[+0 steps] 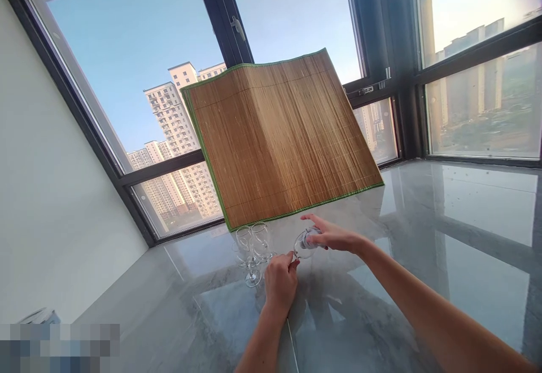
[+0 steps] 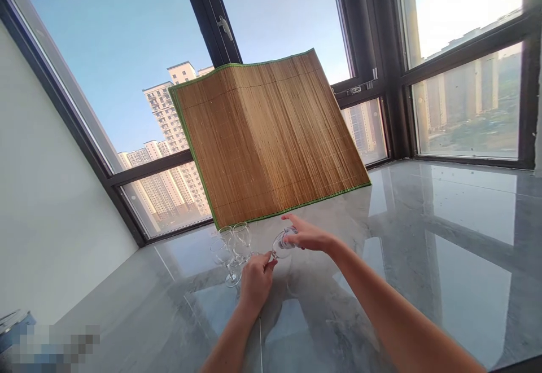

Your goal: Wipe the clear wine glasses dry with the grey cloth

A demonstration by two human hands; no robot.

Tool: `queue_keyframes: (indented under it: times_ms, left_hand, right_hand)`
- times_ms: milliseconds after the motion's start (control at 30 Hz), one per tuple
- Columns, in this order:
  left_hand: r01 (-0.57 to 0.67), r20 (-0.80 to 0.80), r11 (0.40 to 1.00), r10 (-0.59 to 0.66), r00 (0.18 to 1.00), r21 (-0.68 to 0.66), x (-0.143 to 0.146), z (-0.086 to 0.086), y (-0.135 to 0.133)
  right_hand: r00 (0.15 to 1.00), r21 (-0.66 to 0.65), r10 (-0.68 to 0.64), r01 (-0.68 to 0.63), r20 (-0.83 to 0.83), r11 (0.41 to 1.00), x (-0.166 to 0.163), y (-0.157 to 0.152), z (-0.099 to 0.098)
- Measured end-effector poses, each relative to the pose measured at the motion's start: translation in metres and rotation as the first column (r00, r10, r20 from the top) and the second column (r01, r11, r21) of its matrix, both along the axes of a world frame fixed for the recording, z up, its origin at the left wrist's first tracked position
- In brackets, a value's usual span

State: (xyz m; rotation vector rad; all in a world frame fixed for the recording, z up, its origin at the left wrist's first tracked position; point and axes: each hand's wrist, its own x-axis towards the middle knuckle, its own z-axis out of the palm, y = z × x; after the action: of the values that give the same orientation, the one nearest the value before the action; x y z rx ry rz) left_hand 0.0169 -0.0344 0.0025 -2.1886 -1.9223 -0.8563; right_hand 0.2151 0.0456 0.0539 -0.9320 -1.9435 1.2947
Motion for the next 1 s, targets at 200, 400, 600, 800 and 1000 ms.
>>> queue_keyframes:
  times_ms: [200,400,600,800,1000]
  left_hand:
    - [0.071,0.089,0.997,-0.072,0.993,0.013,-0.003,-0.001,0.0]
    - [0.162,0.338,0.98,-0.192,0.921,0.113,-0.004,-0.005,0.01]
    - [0.191,0.609,0.977,-0.208,0.765,0.095,0.003,-0.007,0.011]
    - [0.134,0.673,0.985,-0.17,0.72,0.105,0.01,-0.009,0.01]
    - [0.09,0.7,0.99,-0.138,0.701,0.104,0.01,-0.012,0.013]
  right_hand:
    - [0.981,-0.04,0.17,-0.175,-0.098,0.984,0.012,0.0,0.001]
    - [0.878,-0.155,0.028,-0.116,-0.478,0.981,0.013,0.005,-0.001]
    - [0.798,-0.213,-0.36,0.292,-0.483,0.932,-0.002,0.015,-0.008]
    - [0.927,-0.169,-0.267,0.228,-0.265,0.959,-0.038,-0.009,-0.015]
    - [0.934,-0.369,-0.166,0.04,-0.317,0.928,-0.041,-0.014,-0.015]
